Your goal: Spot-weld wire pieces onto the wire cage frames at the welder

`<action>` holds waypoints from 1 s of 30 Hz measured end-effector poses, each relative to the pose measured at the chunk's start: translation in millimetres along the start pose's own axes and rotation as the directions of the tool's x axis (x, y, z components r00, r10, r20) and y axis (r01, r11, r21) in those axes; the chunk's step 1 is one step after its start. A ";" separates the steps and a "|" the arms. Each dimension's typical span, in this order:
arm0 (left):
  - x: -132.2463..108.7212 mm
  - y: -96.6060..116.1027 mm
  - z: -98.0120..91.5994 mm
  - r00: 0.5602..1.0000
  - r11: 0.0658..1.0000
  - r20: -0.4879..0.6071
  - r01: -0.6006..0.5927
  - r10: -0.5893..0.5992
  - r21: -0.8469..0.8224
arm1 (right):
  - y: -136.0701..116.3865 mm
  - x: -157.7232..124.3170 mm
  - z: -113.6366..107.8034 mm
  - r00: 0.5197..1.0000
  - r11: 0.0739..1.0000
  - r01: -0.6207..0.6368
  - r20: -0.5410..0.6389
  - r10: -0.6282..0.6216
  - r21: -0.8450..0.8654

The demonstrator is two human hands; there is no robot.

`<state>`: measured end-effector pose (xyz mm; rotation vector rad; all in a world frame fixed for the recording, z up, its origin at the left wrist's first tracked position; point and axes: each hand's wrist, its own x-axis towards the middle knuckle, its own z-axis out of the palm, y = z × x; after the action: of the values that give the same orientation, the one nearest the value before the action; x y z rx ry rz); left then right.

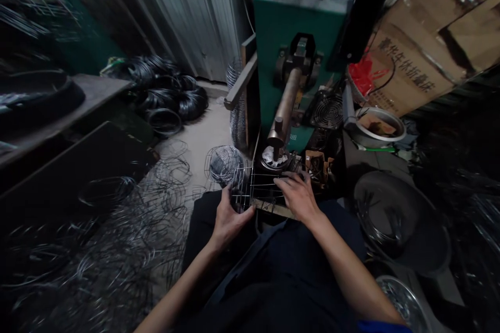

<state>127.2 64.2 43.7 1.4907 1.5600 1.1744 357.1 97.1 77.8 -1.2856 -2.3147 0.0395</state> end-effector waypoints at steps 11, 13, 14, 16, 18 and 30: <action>24.9 -8.9 6.9 0.999 1.000 -0.046 -0.012 0.011 -0.004 | 8.8 32.2 -4.2 0.994 0.999 0.024 -0.106 -0.020 0.039; 28.2 -10.9 8.0 0.999 0.999 -0.038 -0.022 0.021 -0.032 | 9.5 35.3 -5.3 0.994 0.999 0.025 -0.112 -0.021 0.039; 29.8 -11.8 8.4 0.999 0.999 -0.032 -0.027 0.025 -0.047 | 9.9 36.6 -5.8 0.993 0.999 0.026 -0.113 -0.022 0.037; 33.3 -13.8 8.7 0.999 0.998 -0.030 -0.035 0.033 -0.061 | 10.7 38.5 -6.5 0.993 0.999 0.030 -0.114 -0.026 0.030; 36.8 -15.7 8.9 0.998 0.997 -0.033 -0.049 0.047 -0.055 | 11.7 39.9 -6.2 0.994 0.999 0.028 -0.110 -0.025 0.025; 44.3 -1.2 4.4 0.999 0.999 -0.039 -0.035 0.035 0.002 | 12.8 41.8 -0.9 0.975 0.994 -0.110 -0.192 0.108 -0.001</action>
<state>125.5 108.6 46.0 1.5103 1.5667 1.2294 349.3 137.7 92.0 -1.3587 -2.0836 -0.0596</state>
